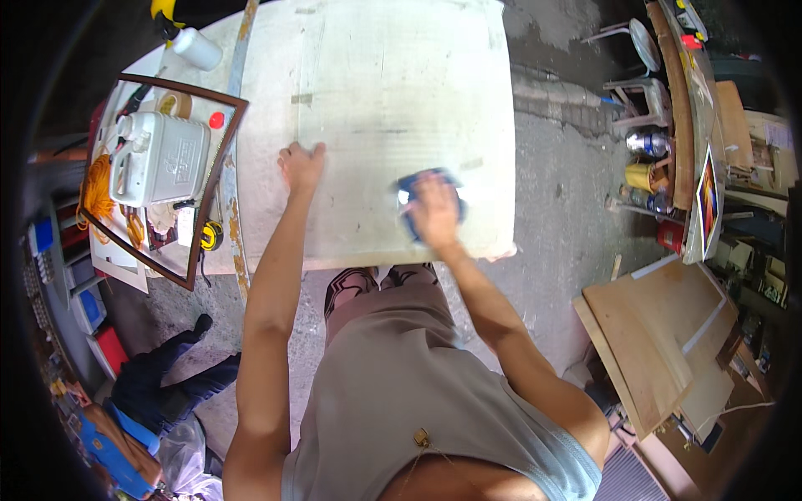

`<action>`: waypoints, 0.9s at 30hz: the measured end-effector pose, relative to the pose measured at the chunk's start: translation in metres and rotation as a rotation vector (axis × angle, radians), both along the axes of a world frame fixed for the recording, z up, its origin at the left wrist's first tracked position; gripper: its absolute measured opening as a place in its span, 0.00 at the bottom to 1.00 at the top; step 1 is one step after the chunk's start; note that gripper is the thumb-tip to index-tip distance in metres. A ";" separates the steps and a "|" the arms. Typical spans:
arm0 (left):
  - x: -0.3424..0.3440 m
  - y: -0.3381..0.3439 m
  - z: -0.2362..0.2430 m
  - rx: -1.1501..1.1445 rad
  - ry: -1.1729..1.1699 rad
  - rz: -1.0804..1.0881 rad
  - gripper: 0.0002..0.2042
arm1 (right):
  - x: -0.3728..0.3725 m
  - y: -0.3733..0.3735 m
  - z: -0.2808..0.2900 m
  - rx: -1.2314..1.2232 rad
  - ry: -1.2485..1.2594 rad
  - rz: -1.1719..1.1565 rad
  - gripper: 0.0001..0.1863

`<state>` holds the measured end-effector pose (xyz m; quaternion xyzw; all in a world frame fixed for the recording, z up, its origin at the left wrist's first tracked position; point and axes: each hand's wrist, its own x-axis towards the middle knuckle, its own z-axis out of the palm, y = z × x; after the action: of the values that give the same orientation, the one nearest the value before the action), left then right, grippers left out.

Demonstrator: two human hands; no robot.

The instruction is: The person cleans a flat surface with a cloth, places a printed image on it, wipes the image, and then inserts the image into a picture frame. The person adjusts the frame and holds it up to inspect the finished assembly.

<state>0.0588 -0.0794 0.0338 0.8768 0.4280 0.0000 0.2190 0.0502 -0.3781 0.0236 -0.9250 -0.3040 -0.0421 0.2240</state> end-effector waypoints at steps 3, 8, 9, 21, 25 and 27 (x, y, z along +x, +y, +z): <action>0.023 0.000 0.003 -0.081 0.107 0.135 0.35 | 0.072 -0.053 0.012 -0.050 0.008 -0.370 0.37; 0.019 0.035 -0.002 -0.324 0.052 0.302 0.33 | 0.088 -0.066 -0.015 0.000 0.073 -0.387 0.35; 0.018 0.045 0.009 -0.434 0.037 0.296 0.27 | 0.089 -0.064 -0.018 0.085 0.077 -0.418 0.30; 0.046 -0.057 0.293 -0.745 -0.372 -0.164 0.12 | 0.158 0.098 0.182 0.570 0.533 -0.203 0.40; 0.058 -0.119 0.338 -0.896 -0.540 -0.326 0.21 | 0.173 0.090 0.289 0.532 0.605 -0.175 0.46; 0.061 -0.147 0.348 -0.884 -0.611 -0.417 0.25 | 0.188 0.053 0.338 0.539 0.932 0.015 0.39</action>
<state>0.1195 -0.2260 0.3823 0.7280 0.1228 0.0312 0.6738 0.2386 -0.3251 0.3617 -0.7533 -0.1576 0.2979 0.5648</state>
